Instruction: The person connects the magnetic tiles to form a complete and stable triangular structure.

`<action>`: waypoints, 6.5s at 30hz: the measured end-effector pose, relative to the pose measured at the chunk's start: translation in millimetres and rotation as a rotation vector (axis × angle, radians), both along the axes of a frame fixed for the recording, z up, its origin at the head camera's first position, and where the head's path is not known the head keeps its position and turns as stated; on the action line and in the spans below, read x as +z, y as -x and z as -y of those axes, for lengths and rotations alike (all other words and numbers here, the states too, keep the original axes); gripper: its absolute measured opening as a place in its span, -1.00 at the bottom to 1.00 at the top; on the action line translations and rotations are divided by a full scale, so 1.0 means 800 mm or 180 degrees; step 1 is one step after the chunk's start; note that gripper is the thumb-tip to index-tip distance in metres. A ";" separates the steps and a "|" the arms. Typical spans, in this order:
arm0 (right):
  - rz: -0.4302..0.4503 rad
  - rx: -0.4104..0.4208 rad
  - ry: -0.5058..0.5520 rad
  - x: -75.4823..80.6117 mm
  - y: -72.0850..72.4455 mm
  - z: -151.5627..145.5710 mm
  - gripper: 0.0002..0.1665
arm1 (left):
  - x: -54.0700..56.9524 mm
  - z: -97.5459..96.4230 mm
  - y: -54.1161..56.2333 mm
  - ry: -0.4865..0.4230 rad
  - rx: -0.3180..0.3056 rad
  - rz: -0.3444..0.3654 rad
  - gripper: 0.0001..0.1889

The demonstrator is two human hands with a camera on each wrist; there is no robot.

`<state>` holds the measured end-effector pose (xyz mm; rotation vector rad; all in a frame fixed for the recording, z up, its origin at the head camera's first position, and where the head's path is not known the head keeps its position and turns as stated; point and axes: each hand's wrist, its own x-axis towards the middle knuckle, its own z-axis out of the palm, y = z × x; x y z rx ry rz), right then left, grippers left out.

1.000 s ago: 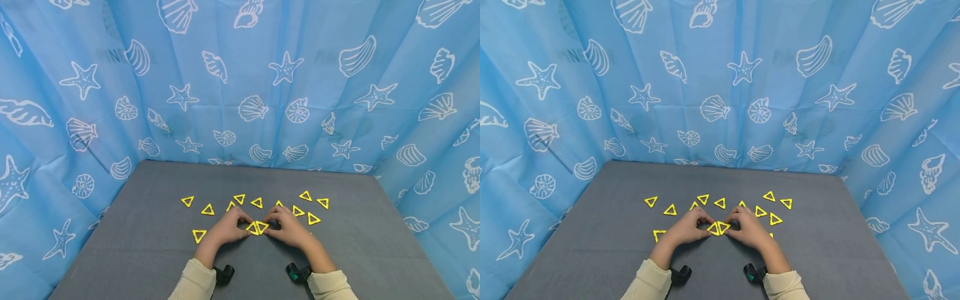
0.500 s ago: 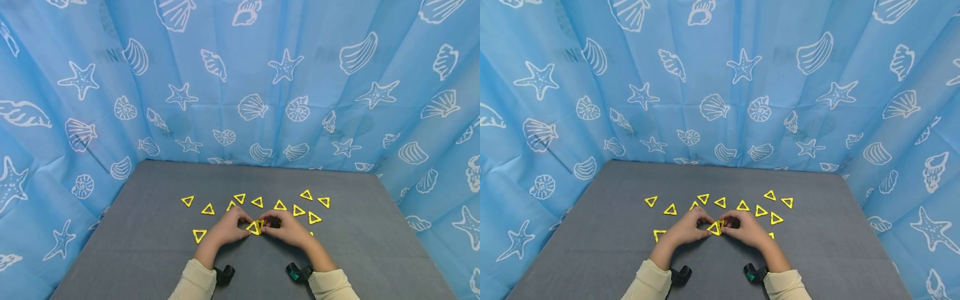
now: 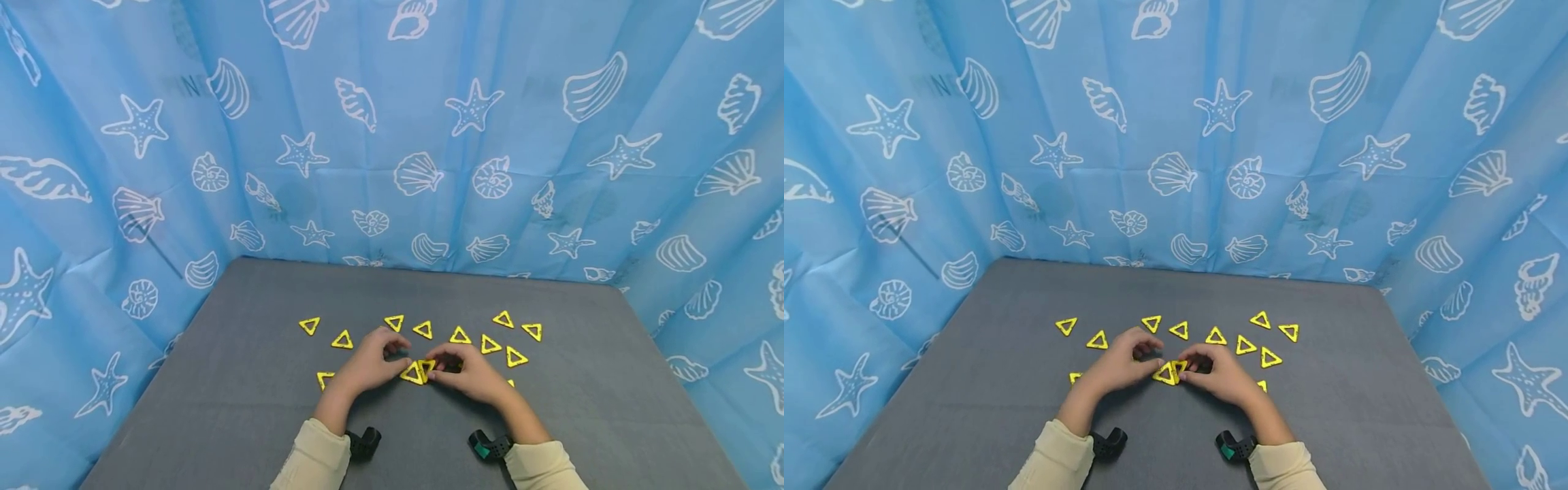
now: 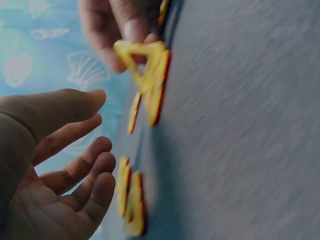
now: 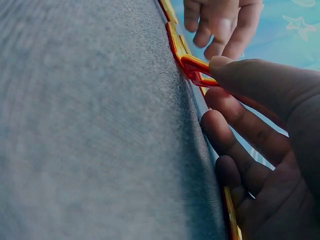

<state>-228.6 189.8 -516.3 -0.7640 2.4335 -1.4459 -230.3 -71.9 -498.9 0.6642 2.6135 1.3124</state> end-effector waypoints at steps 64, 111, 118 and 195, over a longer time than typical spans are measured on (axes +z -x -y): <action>0.0044 0.0035 0.0007 0.004 -0.003 0.002 -0.67 | 0.002 0.042 0.008 0.0082 0.0371 0.0314 -0.76; -0.0139 0.0107 0.0190 0.008 -0.009 0.018 -0.71 | 0.001 0.003 -0.001 -0.0107 -0.0082 0.0331 -0.88; -0.0159 0.0091 0.0193 0.009 -0.011 0.020 -0.72 | 0.002 0.003 -0.001 -0.0067 -0.0099 0.0308 -0.90; -0.0065 -0.0030 -0.0753 0.041 0.002 -0.074 -0.63 | 0.003 0.002 -0.004 -0.0080 -0.0477 0.0605 -0.65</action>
